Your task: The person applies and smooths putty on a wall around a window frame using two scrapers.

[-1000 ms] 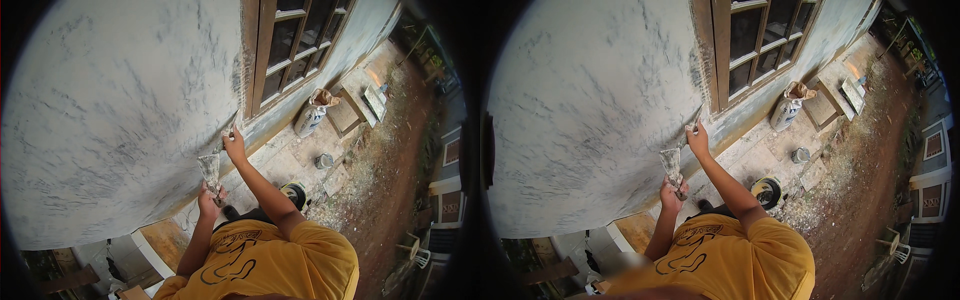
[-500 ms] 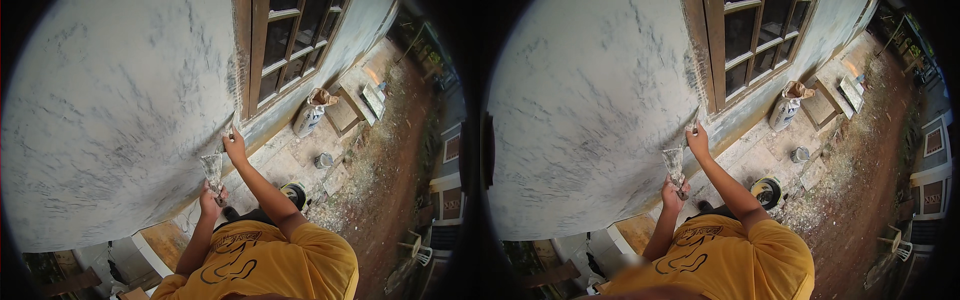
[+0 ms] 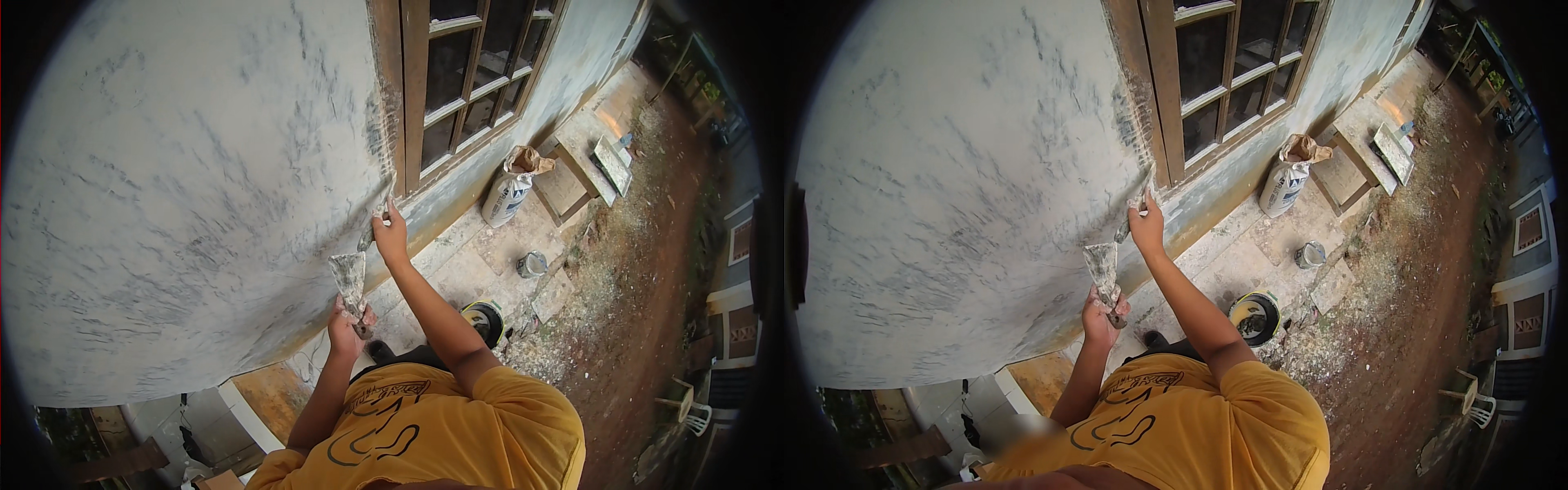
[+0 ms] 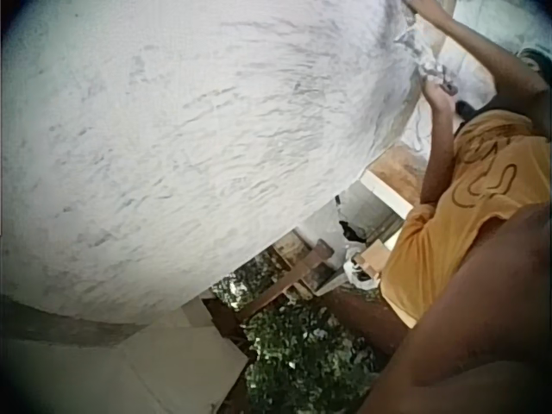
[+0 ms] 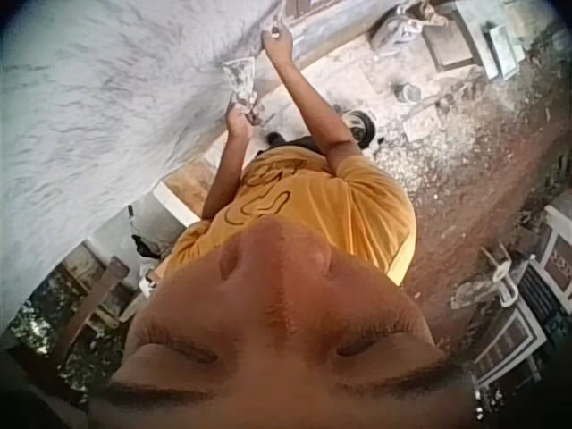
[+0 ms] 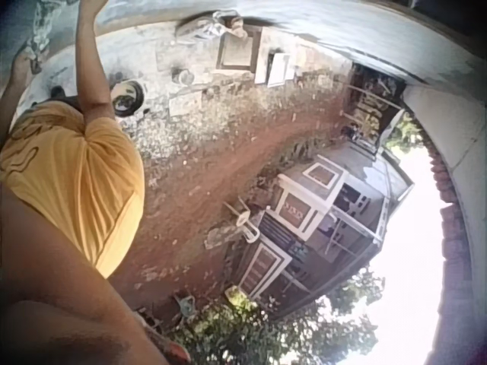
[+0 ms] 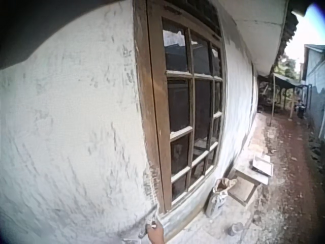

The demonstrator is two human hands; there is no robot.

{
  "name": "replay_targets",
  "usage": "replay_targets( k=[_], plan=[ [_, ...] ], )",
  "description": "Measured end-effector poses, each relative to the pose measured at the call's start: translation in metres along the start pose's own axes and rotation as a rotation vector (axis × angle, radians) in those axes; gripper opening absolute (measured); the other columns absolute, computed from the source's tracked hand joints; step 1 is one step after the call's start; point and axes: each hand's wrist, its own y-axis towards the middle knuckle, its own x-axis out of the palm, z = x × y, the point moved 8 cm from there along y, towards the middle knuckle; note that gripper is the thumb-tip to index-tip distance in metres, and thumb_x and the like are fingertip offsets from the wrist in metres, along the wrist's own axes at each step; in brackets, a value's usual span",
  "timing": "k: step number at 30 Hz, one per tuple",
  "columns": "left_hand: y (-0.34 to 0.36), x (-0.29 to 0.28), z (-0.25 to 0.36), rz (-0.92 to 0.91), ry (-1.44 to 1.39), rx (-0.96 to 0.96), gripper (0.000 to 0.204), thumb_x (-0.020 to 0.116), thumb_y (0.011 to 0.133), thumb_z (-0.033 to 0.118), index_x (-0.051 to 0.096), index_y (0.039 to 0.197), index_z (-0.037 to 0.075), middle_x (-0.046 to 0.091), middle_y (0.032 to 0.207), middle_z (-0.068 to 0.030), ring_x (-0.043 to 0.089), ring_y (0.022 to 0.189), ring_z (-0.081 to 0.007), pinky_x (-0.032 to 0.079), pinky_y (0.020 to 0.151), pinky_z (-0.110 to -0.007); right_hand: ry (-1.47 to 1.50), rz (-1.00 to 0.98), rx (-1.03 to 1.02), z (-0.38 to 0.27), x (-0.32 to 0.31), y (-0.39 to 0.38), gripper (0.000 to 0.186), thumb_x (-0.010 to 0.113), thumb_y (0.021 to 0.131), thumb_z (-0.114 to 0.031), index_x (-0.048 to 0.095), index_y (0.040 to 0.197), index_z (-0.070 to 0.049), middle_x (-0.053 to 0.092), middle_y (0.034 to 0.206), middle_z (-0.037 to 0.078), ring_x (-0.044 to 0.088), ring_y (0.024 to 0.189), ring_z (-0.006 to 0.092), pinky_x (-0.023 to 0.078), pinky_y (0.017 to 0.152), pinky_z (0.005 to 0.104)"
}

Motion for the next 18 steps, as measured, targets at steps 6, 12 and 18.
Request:
replay_targets(
  k=[6, 12, 18],
  plan=[
    [-0.002, 0.005, -0.008, -0.018, 0.0, -0.015, 0.045, 0.04, 0.069, 0.003, 0.044, 0.114, 0.006, 0.046, 0.078, -0.0058, 0.042, 0.062, -0.0163, 0.036, 0.06, -0.032, -0.068, -0.003, -0.083, 0.02, 0.018, 0.014, 0.056, 0.058, 0.084, -0.009, 0.04, 0.134, 0.006, 0.051, 0.069, 0.002, 0.049, 0.057, 0.009, 0.042, 0.05, 0.025],
    [-0.002, 0.003, -0.012, -0.014, 0.058, -0.011, 0.047, 0.041, 0.068, 0.006, 0.044, 0.115, 0.005, 0.046, 0.078, -0.0056, 0.043, 0.063, -0.0159, 0.037, 0.061, -0.031, -0.033, -0.077, 0.049, 0.004, 0.012, -0.016, 0.058, 0.061, 0.081, -0.014, 0.043, 0.133, 0.005, 0.052, 0.069, 0.009, 0.05, 0.066, 0.015, 0.045, 0.064, 0.0273],
    [-0.006, 0.005, -0.014, -0.031, 0.027, -0.013, 0.042, 0.042, 0.07, 0.007, 0.044, 0.112, 0.006, 0.047, 0.079, -0.0048, 0.043, 0.061, -0.0158, 0.037, 0.06, -0.031, 0.048, -0.023, 0.075, 0.033, -0.007, 0.029, 0.055, 0.06, 0.08, -0.01, 0.045, 0.131, 0.005, 0.048, 0.065, 0.005, 0.047, 0.063, 0.0132, 0.042, 0.061, 0.028]
  ],
)
